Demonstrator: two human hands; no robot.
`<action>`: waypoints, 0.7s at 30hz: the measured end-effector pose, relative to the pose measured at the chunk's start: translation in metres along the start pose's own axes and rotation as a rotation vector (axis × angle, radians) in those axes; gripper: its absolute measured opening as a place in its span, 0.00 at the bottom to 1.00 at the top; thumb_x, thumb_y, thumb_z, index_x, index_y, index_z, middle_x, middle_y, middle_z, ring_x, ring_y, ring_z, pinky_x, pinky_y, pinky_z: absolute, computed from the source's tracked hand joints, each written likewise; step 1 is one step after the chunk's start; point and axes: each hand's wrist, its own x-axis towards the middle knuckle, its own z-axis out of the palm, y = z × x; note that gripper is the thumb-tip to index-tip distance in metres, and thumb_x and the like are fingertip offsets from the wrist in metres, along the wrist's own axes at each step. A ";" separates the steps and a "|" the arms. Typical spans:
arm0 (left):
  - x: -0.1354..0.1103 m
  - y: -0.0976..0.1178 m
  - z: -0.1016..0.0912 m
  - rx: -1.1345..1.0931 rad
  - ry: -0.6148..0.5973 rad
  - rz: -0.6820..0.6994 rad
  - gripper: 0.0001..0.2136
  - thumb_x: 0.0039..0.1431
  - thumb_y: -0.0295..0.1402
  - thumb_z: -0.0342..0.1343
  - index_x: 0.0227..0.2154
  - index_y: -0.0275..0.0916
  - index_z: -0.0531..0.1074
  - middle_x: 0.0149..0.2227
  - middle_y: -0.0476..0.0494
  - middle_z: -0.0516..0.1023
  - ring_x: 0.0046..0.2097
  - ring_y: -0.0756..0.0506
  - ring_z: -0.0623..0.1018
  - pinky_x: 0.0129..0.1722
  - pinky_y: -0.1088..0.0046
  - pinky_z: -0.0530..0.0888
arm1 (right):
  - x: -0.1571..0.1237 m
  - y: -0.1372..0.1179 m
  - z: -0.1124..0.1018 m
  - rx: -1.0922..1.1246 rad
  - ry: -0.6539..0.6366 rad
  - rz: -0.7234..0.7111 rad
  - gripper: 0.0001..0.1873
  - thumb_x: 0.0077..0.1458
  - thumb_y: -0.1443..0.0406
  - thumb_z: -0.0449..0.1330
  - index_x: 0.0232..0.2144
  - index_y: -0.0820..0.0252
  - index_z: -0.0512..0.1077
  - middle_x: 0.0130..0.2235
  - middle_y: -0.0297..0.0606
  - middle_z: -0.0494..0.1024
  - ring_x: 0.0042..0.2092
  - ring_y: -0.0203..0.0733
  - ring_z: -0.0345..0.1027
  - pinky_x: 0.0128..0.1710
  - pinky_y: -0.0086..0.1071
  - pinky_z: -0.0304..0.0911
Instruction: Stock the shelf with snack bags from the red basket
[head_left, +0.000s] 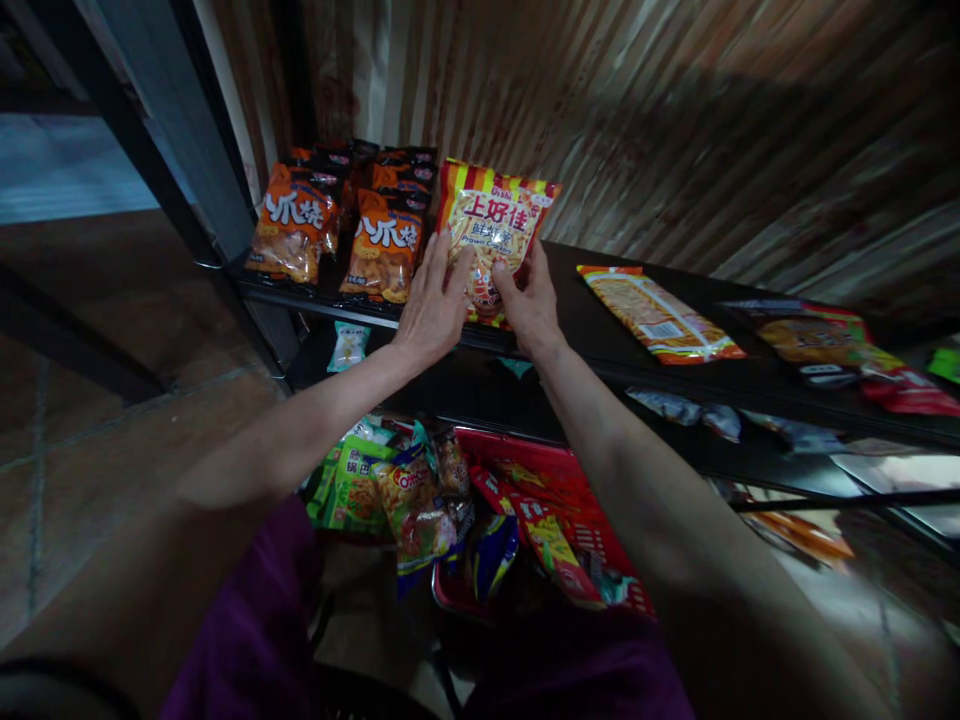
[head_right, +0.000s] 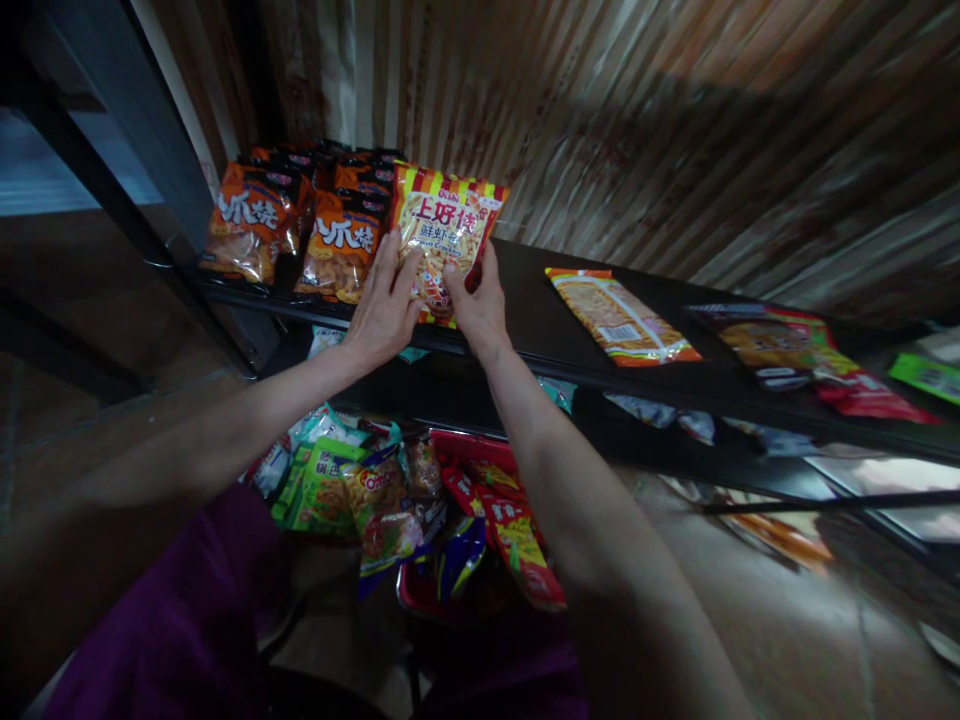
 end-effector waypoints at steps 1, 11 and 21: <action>0.000 0.000 0.000 0.004 0.000 -0.004 0.26 0.63 0.39 0.44 0.62 0.40 0.48 0.68 0.37 0.38 0.67 0.38 0.38 0.64 0.49 0.45 | 0.000 0.000 0.000 -0.005 0.007 0.004 0.39 0.49 0.47 0.60 0.58 0.56 0.53 0.57 0.42 0.68 0.53 0.40 0.66 0.55 0.38 0.62; 0.002 0.013 -0.003 0.033 0.002 -0.050 0.26 0.62 0.39 0.44 0.61 0.38 0.48 0.68 0.36 0.40 0.68 0.38 0.38 0.63 0.49 0.48 | -0.004 -0.004 -0.001 -0.094 0.035 0.046 0.31 0.53 0.49 0.57 0.54 0.56 0.61 0.52 0.38 0.73 0.50 0.42 0.68 0.52 0.41 0.63; 0.006 0.024 -0.003 0.146 0.077 -0.039 0.28 0.57 0.32 0.48 0.60 0.31 0.51 0.66 0.27 0.43 0.67 0.35 0.41 0.62 0.49 0.52 | 0.005 -0.004 -0.005 -0.089 0.062 0.131 0.29 0.51 0.48 0.57 0.53 0.52 0.63 0.48 0.36 0.76 0.47 0.47 0.71 0.49 0.46 0.66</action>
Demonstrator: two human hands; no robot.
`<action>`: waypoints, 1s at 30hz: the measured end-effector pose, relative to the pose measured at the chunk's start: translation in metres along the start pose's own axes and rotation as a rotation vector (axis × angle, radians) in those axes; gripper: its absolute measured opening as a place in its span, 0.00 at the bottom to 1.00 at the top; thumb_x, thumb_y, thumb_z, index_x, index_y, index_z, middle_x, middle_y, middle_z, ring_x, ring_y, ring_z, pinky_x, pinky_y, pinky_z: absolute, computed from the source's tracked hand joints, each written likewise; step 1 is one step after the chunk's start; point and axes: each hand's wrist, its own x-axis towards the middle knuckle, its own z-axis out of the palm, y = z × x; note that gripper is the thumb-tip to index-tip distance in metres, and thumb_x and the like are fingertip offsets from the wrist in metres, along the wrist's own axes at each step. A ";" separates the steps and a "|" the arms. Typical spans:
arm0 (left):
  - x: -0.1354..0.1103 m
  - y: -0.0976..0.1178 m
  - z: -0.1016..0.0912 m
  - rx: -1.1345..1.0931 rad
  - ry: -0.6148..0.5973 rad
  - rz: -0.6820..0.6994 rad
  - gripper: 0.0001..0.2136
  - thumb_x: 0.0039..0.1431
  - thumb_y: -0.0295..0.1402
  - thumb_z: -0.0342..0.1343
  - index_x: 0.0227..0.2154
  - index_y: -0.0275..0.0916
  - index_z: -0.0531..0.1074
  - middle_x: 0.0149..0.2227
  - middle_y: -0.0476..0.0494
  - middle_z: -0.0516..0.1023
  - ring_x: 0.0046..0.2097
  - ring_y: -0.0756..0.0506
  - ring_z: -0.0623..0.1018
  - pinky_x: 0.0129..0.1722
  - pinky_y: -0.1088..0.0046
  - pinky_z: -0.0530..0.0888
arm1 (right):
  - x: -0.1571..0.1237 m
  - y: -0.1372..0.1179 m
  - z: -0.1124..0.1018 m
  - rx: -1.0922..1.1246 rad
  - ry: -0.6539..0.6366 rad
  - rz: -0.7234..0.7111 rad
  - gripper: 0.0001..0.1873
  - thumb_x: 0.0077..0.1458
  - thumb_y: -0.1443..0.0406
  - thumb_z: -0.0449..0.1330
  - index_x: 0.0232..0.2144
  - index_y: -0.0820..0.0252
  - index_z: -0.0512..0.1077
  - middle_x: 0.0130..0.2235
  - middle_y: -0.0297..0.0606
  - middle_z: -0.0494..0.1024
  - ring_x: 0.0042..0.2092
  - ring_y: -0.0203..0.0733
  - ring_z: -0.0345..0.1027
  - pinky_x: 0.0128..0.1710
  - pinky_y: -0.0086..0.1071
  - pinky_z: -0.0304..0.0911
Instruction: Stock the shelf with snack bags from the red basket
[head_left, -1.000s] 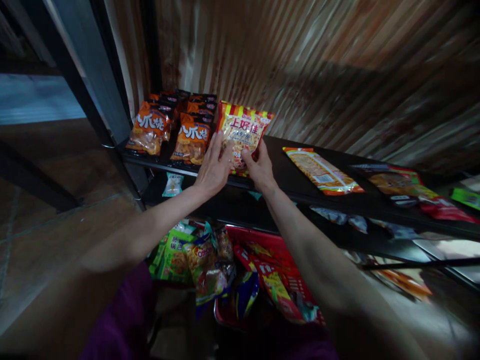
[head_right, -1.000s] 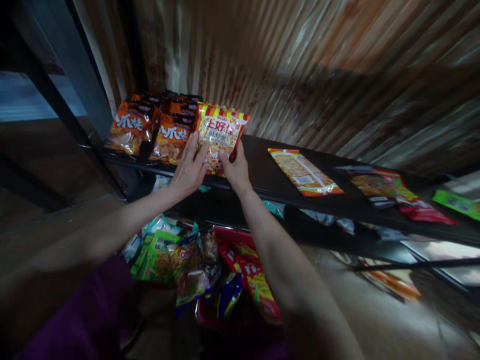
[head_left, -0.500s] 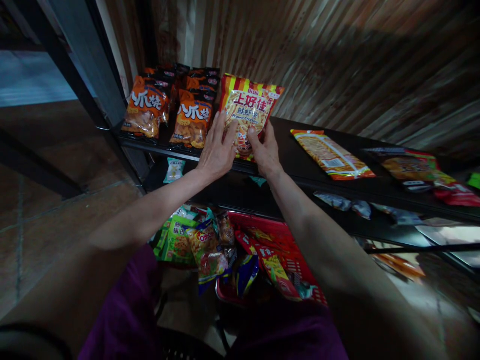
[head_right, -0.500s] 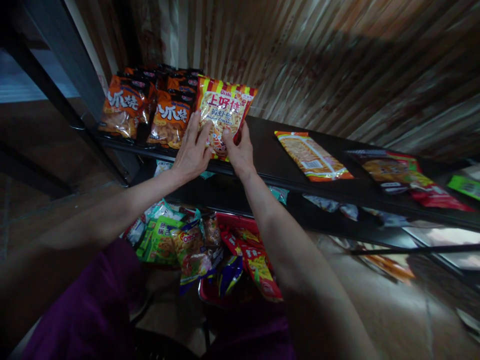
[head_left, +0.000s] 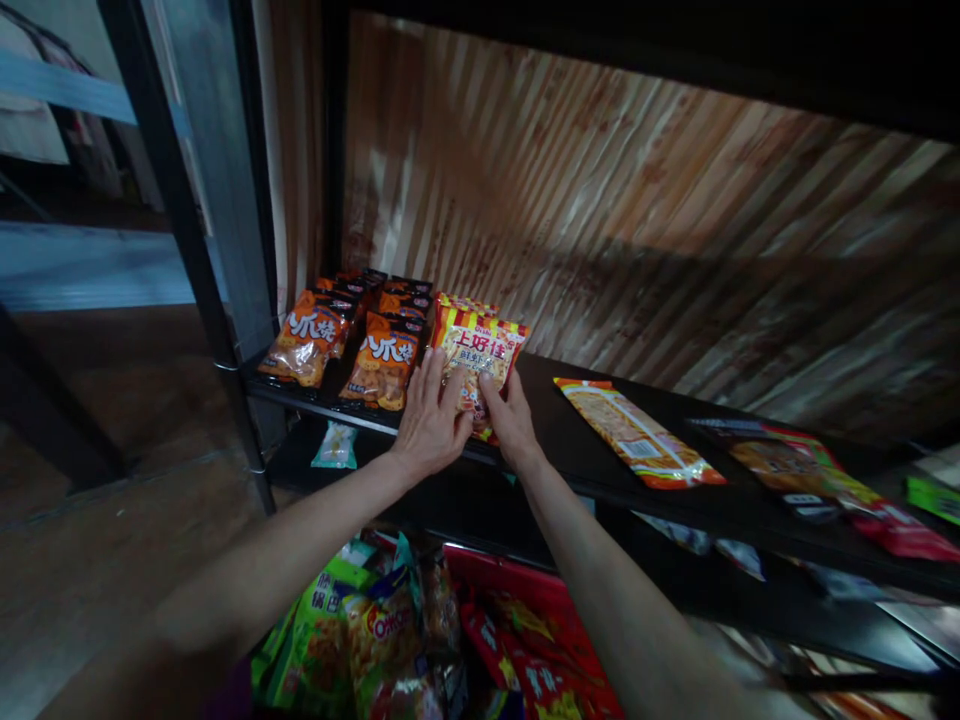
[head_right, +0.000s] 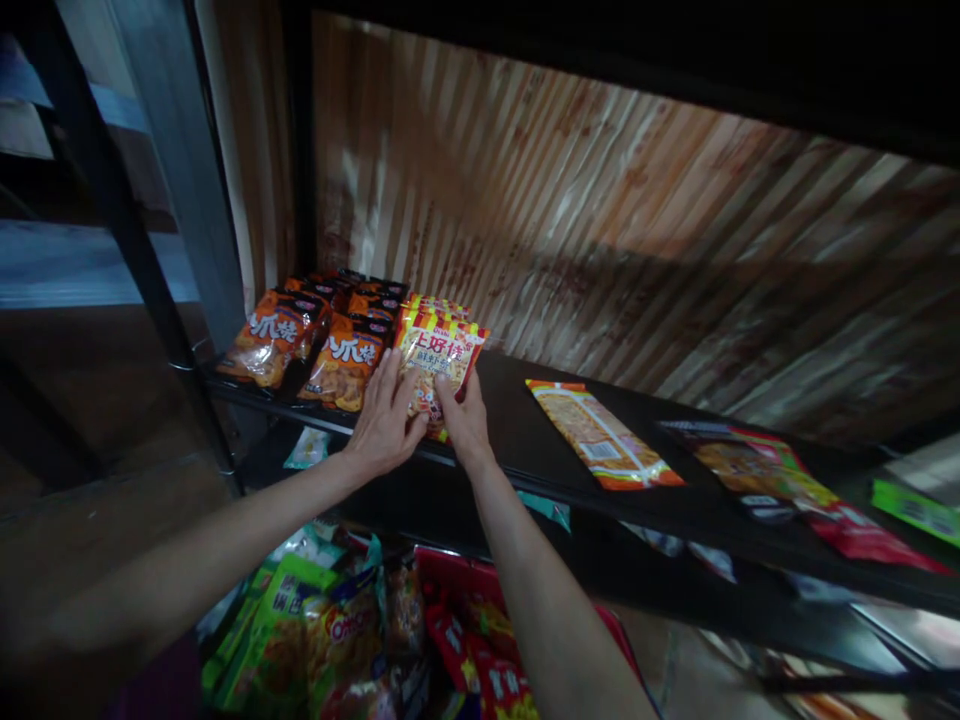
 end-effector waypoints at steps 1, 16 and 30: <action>0.001 0.000 0.000 0.005 0.000 -0.001 0.28 0.57 0.32 0.49 0.60 0.30 0.52 0.66 0.27 0.43 0.67 0.34 0.41 0.62 0.49 0.53 | 0.001 0.000 0.000 -0.001 0.000 -0.006 0.30 0.50 0.48 0.57 0.53 0.52 0.63 0.47 0.36 0.77 0.47 0.47 0.71 0.49 0.46 0.66; 0.005 0.005 0.009 -0.002 -0.017 -0.090 0.32 0.56 0.33 0.50 0.62 0.29 0.47 0.66 0.23 0.43 0.67 0.33 0.43 0.60 0.49 0.55 | 0.003 -0.001 0.005 0.113 0.003 0.045 0.29 0.49 0.50 0.60 0.51 0.53 0.64 0.47 0.38 0.76 0.46 0.48 0.72 0.46 0.45 0.68; 0.002 0.008 0.009 0.079 0.077 -0.065 0.31 0.58 0.33 0.48 0.62 0.29 0.47 0.66 0.25 0.46 0.67 0.35 0.41 0.62 0.49 0.51 | 0.003 -0.003 0.000 -0.037 -0.045 0.021 0.31 0.52 0.49 0.57 0.56 0.52 0.60 0.51 0.39 0.74 0.48 0.47 0.71 0.50 0.45 0.65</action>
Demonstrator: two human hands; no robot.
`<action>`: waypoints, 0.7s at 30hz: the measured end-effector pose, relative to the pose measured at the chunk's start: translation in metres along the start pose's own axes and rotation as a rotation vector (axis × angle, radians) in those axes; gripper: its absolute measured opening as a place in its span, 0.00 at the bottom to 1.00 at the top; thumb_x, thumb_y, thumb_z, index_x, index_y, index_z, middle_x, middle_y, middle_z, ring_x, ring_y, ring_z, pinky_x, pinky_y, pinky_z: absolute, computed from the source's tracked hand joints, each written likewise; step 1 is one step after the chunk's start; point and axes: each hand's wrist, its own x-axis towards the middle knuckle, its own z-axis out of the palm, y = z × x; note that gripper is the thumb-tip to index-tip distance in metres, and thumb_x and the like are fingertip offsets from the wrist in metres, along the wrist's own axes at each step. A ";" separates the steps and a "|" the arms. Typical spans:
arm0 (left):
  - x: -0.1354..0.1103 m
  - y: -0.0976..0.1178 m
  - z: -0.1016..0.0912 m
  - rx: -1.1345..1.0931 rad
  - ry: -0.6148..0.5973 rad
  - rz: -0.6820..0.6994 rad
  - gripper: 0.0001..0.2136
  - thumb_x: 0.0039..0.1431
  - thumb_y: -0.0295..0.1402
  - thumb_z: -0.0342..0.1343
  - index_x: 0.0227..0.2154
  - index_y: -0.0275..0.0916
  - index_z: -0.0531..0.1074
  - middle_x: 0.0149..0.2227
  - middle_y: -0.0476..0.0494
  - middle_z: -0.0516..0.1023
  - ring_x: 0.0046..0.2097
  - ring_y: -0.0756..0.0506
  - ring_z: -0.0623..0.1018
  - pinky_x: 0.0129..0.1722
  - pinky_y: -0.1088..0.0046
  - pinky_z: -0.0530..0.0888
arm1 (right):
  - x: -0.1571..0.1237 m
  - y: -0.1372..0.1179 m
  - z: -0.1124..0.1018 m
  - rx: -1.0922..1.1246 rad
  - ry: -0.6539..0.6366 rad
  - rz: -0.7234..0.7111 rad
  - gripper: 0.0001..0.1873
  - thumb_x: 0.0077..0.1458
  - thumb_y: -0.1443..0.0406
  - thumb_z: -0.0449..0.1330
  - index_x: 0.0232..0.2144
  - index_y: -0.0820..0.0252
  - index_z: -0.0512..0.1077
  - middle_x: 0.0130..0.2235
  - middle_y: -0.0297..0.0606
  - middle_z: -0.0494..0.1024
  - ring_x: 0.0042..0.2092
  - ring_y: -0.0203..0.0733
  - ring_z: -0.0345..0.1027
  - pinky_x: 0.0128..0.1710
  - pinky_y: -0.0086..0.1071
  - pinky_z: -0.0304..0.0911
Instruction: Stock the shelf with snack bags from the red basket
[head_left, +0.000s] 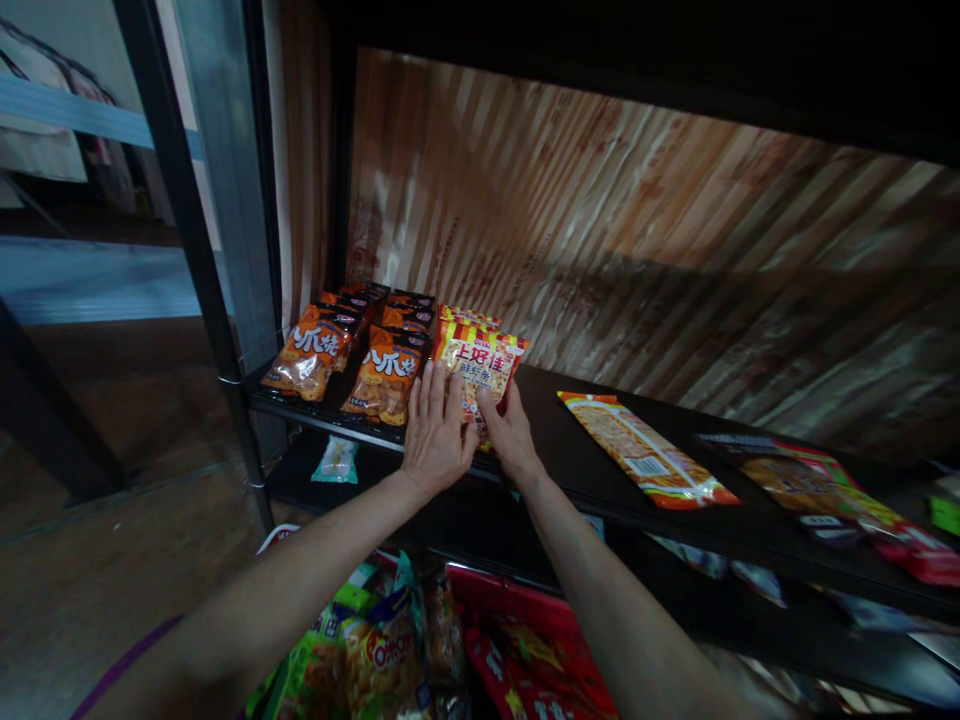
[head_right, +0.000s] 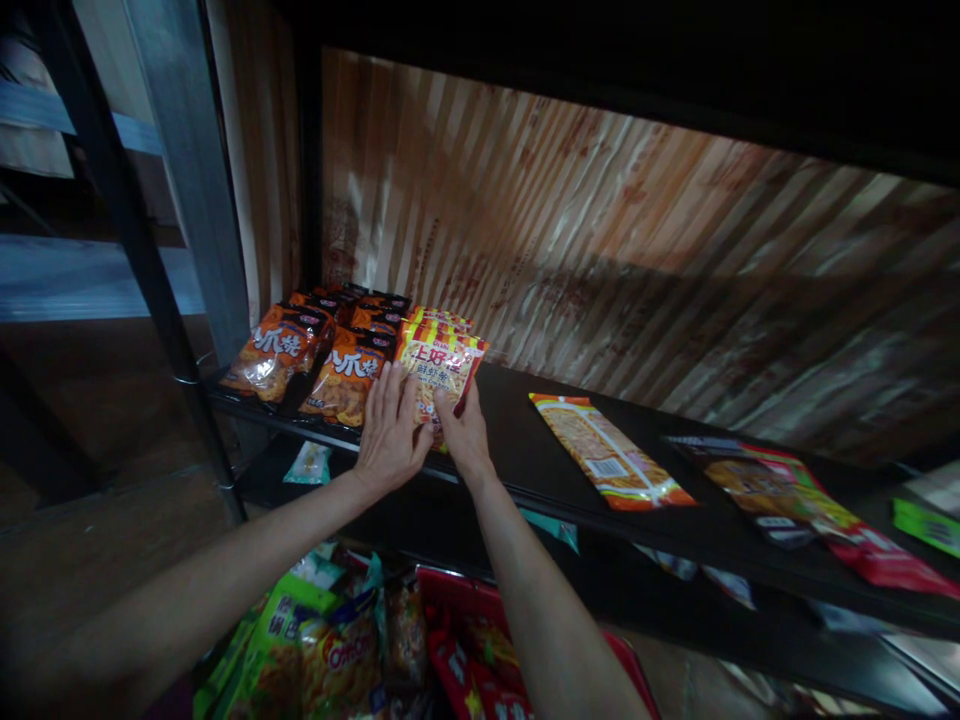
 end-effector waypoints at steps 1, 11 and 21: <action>-0.001 0.000 0.000 0.003 0.005 0.009 0.31 0.58 0.33 0.47 0.63 0.30 0.46 0.66 0.26 0.45 0.67 0.36 0.41 0.62 0.48 0.51 | -0.001 -0.001 -0.001 -0.007 0.006 -0.013 0.32 0.52 0.49 0.57 0.57 0.52 0.59 0.51 0.39 0.74 0.49 0.47 0.70 0.50 0.45 0.65; -0.007 -0.006 0.001 0.037 -0.032 0.099 0.27 0.60 0.32 0.46 0.62 0.37 0.51 0.66 0.33 0.47 0.67 0.38 0.43 0.63 0.49 0.52 | -0.005 0.011 -0.001 -0.109 0.040 -0.130 0.47 0.49 0.50 0.59 0.65 0.54 0.42 0.56 0.45 0.69 0.53 0.51 0.68 0.51 0.47 0.64; -0.006 -0.001 0.001 0.077 -0.046 0.064 0.24 0.61 0.32 0.45 0.60 0.33 0.54 0.65 0.32 0.51 0.67 0.38 0.43 0.63 0.51 0.52 | 0.004 0.016 0.002 -0.142 0.063 -0.183 0.46 0.50 0.49 0.58 0.64 0.54 0.42 0.60 0.46 0.63 0.57 0.51 0.62 0.54 0.48 0.60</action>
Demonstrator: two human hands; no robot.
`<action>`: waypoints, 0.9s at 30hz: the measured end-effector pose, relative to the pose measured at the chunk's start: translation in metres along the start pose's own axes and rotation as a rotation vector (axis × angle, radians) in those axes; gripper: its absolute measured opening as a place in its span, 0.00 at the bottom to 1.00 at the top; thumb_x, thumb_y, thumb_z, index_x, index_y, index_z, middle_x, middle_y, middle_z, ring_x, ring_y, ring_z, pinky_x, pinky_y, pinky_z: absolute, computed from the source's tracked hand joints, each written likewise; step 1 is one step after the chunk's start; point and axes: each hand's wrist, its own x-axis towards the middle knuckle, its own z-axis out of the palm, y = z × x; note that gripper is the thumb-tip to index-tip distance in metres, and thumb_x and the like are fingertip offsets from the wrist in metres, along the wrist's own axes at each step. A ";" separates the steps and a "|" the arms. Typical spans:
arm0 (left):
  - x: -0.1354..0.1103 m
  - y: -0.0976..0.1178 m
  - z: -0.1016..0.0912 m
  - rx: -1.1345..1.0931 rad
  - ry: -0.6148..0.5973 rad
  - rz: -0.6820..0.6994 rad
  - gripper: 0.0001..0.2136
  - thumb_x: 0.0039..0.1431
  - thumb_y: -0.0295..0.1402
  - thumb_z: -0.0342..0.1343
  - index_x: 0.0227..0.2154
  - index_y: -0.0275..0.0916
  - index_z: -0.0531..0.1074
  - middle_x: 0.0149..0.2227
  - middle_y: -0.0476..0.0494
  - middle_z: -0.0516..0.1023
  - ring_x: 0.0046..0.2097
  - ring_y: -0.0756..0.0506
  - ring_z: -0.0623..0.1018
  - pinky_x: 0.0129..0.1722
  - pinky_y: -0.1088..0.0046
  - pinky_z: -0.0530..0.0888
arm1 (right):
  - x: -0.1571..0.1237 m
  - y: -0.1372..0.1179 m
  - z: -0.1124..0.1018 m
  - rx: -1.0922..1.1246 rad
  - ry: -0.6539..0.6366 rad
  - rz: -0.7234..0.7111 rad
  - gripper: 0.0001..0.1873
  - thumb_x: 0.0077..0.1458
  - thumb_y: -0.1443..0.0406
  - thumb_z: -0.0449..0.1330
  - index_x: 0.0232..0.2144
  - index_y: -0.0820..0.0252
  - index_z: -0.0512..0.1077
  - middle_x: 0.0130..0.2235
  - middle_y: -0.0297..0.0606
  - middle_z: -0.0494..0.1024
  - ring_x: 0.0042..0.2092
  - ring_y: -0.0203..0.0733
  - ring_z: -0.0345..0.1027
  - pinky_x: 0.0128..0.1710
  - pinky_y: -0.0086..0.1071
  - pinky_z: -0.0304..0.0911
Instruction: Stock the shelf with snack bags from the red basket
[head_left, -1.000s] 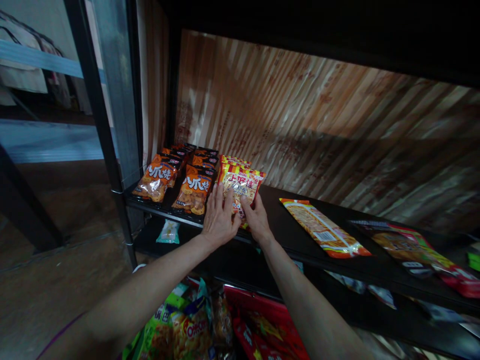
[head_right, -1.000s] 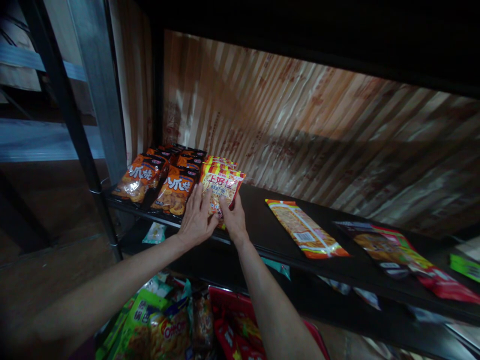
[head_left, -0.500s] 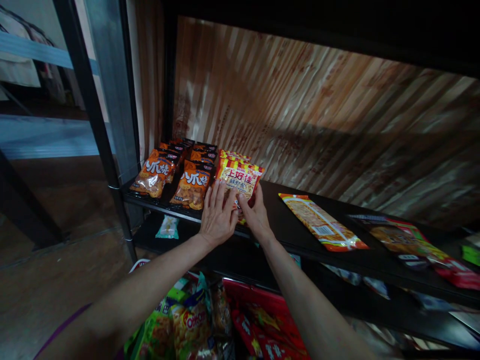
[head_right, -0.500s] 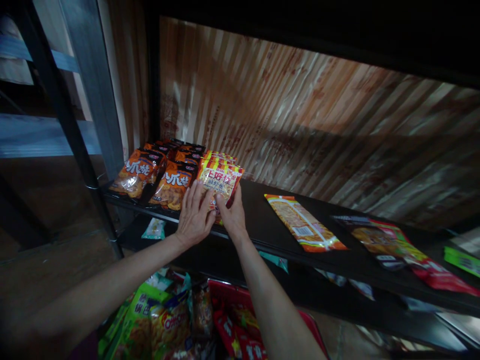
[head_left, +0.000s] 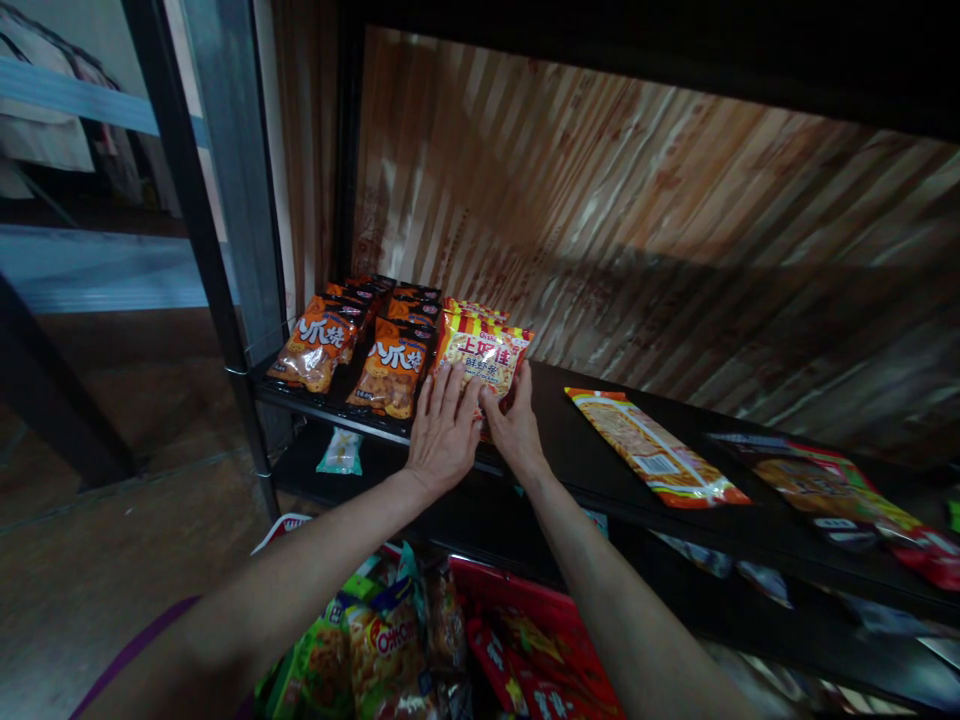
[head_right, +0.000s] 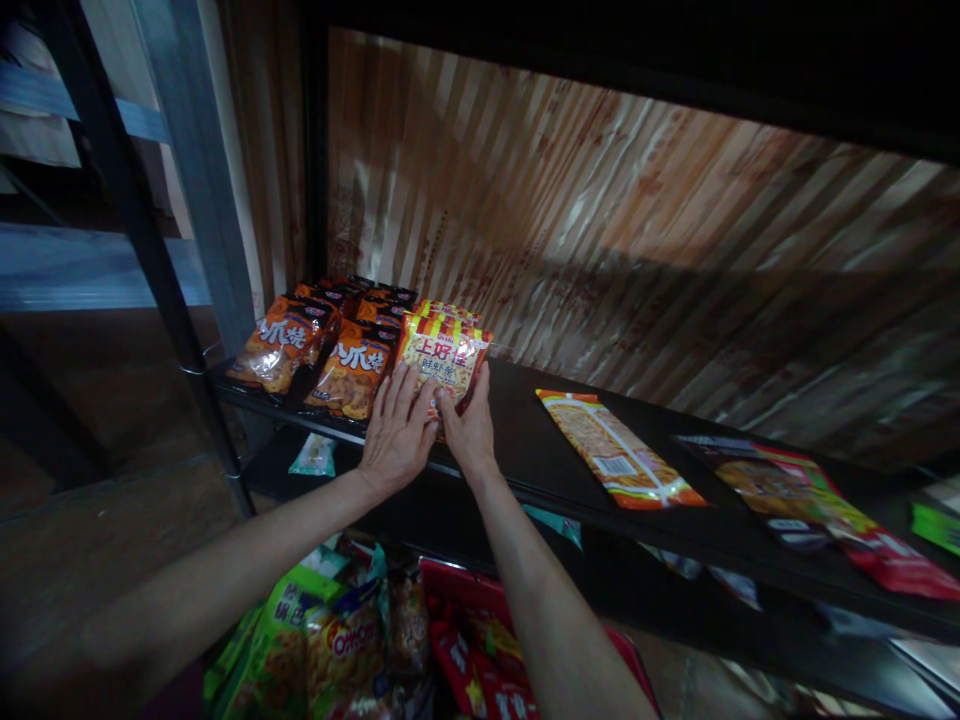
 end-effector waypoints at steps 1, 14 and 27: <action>-0.001 0.000 0.000 0.000 -0.002 0.002 0.25 0.61 0.32 0.46 0.60 0.33 0.54 0.66 0.31 0.50 0.67 0.38 0.43 0.63 0.51 0.52 | -0.001 0.001 0.000 0.001 -0.003 -0.001 0.46 0.51 0.49 0.58 0.64 0.54 0.41 0.61 0.46 0.62 0.58 0.50 0.61 0.54 0.48 0.60; -0.009 -0.008 0.006 0.079 -0.002 0.057 0.24 0.62 0.33 0.48 0.60 0.35 0.55 0.66 0.31 0.49 0.67 0.38 0.42 0.63 0.52 0.54 | -0.036 -0.027 -0.022 -0.268 -0.149 -0.076 0.40 0.56 0.51 0.54 0.64 0.58 0.45 0.65 0.45 0.54 0.64 0.47 0.50 0.62 0.47 0.49; -0.018 -0.008 -0.010 0.093 -0.081 0.073 0.23 0.63 0.30 0.44 0.60 0.31 0.54 0.65 0.30 0.51 0.67 0.39 0.43 0.63 0.55 0.54 | -0.036 -0.023 -0.023 -0.191 -0.219 -0.068 0.41 0.54 0.56 0.57 0.65 0.56 0.44 0.65 0.42 0.54 0.63 0.46 0.52 0.62 0.44 0.51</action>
